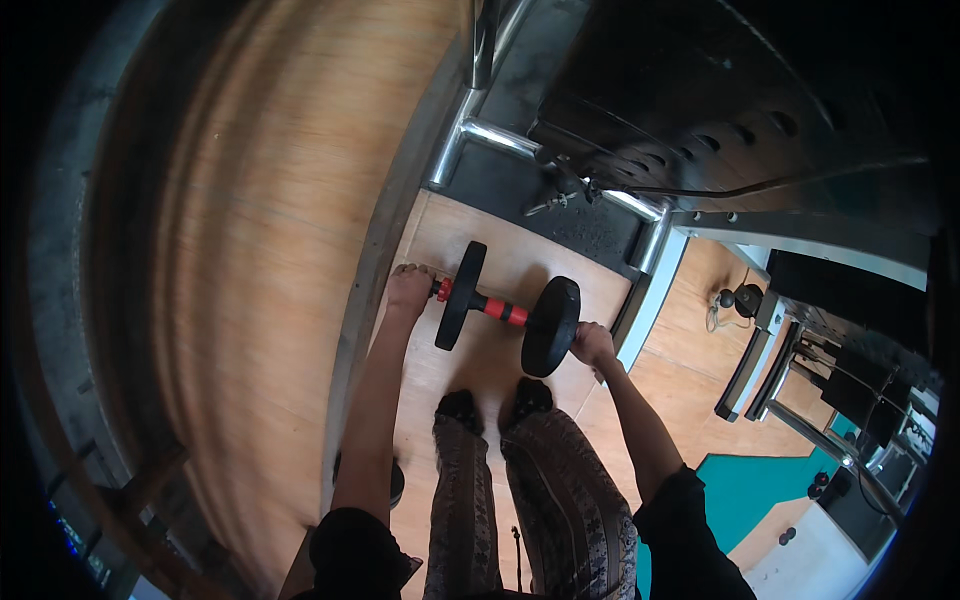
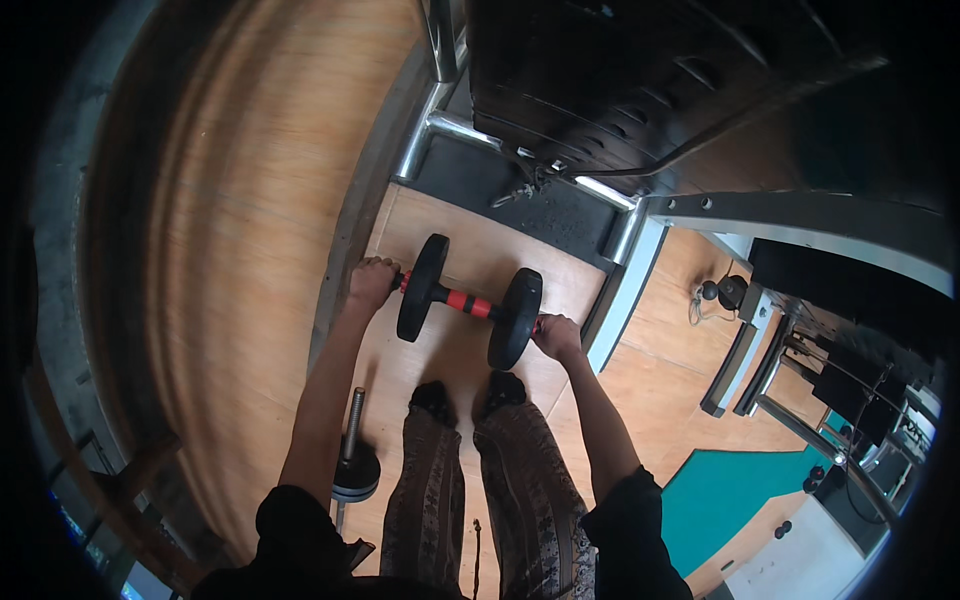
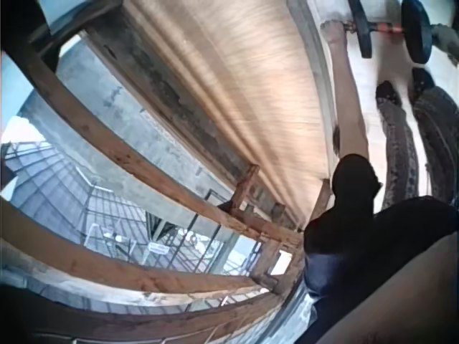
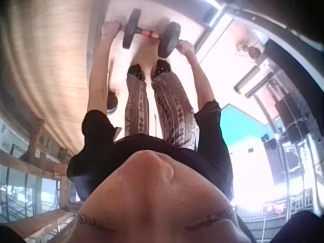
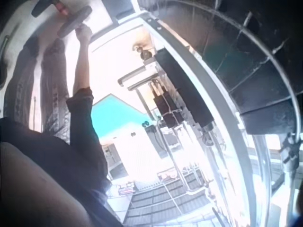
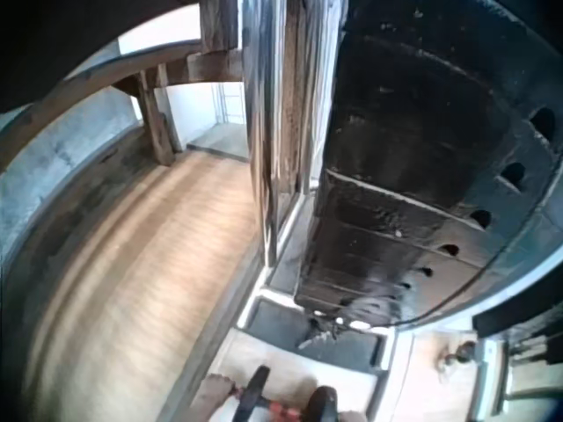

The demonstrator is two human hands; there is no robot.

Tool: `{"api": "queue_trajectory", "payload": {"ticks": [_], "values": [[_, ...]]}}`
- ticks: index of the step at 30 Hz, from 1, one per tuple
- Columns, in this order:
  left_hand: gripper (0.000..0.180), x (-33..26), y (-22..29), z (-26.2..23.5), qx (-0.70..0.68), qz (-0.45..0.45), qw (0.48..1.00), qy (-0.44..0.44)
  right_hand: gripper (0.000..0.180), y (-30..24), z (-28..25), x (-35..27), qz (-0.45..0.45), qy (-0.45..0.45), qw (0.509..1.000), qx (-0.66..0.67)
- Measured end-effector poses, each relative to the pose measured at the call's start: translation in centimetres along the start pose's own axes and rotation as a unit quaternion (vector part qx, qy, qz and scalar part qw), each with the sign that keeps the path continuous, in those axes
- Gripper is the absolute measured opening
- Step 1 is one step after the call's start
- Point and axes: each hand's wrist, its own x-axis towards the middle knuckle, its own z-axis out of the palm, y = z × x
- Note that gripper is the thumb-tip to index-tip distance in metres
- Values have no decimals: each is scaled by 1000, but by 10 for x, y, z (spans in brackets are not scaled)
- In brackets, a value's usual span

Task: The person assembles a dumbbell by placing weight plates onto a bar and securing them with red collars. They wipe the plates with a cloth, lift the dumbbell briefly, then disassemble it by removing the collars and plates.

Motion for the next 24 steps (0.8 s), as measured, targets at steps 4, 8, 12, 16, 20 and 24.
{"api": "queue_trajectory", "payload": {"ticks": [4, 8, 12, 16, 20, 24], "values": [[28, 31, -13, -5, 9, 18, 998, 60, 20, -1, -2, 28, -14, 37, 999, 32], [24, 42, -19, -25, 51, -2, 989, 141, 19, -13, -7, 41, 11, 68, 996, 54], [29, 20, -7, -56, -322, -94, 912, 237, 18, -25, -19, 53, 36, 83, 995, 37], [45, -31, 22, -59, -572, -113, 760, 287, 21, -29, -32, 67, 57, 128, 990, 28], [55, -40, 39, -53, -423, -71, 858, 282, 30, -36, -38, 69, 84, 174, 981, 14], [74, -34, 45, -67, -358, -112, 905, 202, 56, -50, -47, 46, 70, 191, 977, -58]]}}
